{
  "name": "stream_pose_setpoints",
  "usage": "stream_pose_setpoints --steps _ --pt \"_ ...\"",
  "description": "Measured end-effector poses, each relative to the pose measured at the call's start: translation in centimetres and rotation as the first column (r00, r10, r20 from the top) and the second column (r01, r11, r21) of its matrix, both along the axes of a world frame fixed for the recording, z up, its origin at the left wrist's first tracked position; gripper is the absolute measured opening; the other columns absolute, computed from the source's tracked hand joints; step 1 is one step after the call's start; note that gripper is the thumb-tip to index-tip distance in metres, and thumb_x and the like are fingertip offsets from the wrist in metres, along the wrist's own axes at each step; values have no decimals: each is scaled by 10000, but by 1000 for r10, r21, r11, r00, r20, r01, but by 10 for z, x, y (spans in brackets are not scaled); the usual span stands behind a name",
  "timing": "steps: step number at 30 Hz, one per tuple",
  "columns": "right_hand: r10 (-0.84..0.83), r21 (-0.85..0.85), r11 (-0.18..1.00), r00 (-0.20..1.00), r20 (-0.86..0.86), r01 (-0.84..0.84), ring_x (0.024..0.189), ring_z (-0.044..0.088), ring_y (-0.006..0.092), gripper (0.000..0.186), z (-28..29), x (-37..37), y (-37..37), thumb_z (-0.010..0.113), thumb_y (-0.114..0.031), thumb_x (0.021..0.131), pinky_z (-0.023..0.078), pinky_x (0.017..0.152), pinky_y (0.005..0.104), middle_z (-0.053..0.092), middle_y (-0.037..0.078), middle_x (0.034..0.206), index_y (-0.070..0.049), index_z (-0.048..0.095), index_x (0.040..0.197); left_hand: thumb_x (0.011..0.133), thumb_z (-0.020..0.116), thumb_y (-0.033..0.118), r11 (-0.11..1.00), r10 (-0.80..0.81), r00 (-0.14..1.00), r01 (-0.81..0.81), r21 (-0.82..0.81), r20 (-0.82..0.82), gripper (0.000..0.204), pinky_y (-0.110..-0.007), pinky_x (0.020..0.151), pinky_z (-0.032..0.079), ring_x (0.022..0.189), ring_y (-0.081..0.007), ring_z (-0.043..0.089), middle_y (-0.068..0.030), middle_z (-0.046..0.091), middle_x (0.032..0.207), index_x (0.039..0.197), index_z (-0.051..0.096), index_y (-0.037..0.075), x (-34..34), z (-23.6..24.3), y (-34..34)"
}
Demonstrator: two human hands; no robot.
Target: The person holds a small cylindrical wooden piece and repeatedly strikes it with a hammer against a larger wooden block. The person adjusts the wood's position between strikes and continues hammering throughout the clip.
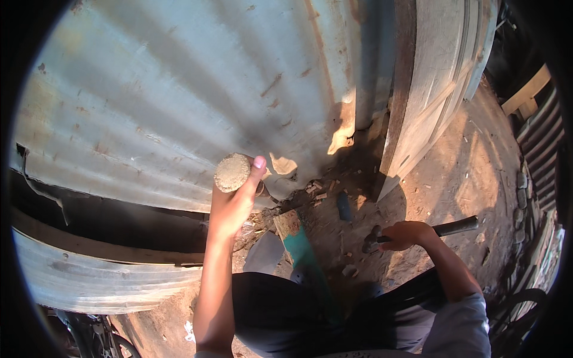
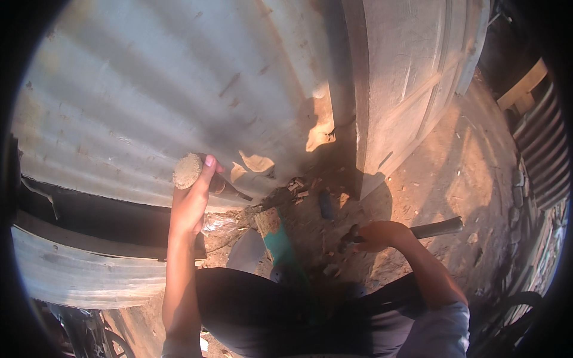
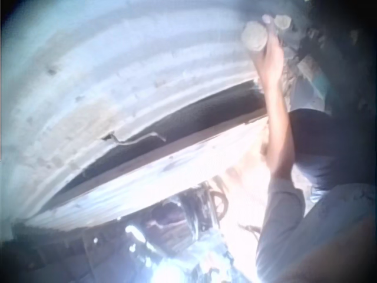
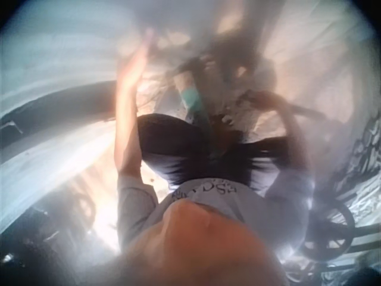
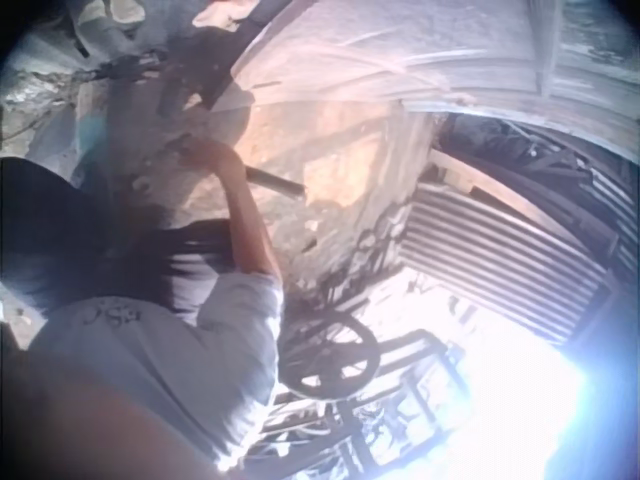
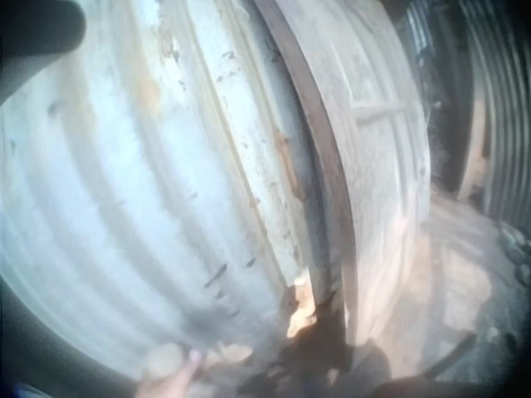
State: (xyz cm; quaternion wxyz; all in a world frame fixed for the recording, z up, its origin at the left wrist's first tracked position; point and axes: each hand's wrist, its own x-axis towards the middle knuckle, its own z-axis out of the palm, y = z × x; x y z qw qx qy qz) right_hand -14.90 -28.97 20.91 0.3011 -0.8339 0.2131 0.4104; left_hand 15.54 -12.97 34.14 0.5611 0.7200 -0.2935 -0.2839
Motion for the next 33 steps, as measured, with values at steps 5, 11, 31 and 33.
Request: stream_pose_setpoints --steps 5,11,31,33 --pt "60 -4 998 997 -45 -60 978 623 369 509 -13 5 3 547 -547 874 479 823 453 659 181 982 -86 605 1083 906 630 411 1000 -2 1000 2 15 4 354 -277 768 414 804 -115 518 -17 589 859 906 600 58 4 2 5" --pt "59 -39 997 991 -124 -64 997 624 361 511 -4 5 3 551 -536 871 486 833 457 661 181 1006 -84 619 1100 903 629 422 998 -13 999 10 57 40 386 -272 736 413 761 -116 510 -25 587 832 902 605 37 3 1 3" --pt "6 -51 999 988 -152 -14 958 638 362 501 -4 5 2 563 -535 863 487 820 455 668 182 936 -97 610 1101 922 628 336 998 -53 998 52 33 44 320 -252 646 373 692 -83 461 15 526 709 788 576 50 4 0 -3" --pt "18 -53 998 986 -164 -27 951 640 365 499 -7 3 1 566 -532 861 488 816 456 667 185 932 -97 610 1102 927 612 353 996 -70 996 67 63 46 329 -252 705 411 749 -96 517 -12 583 760 844 609 34 4 0 -4"
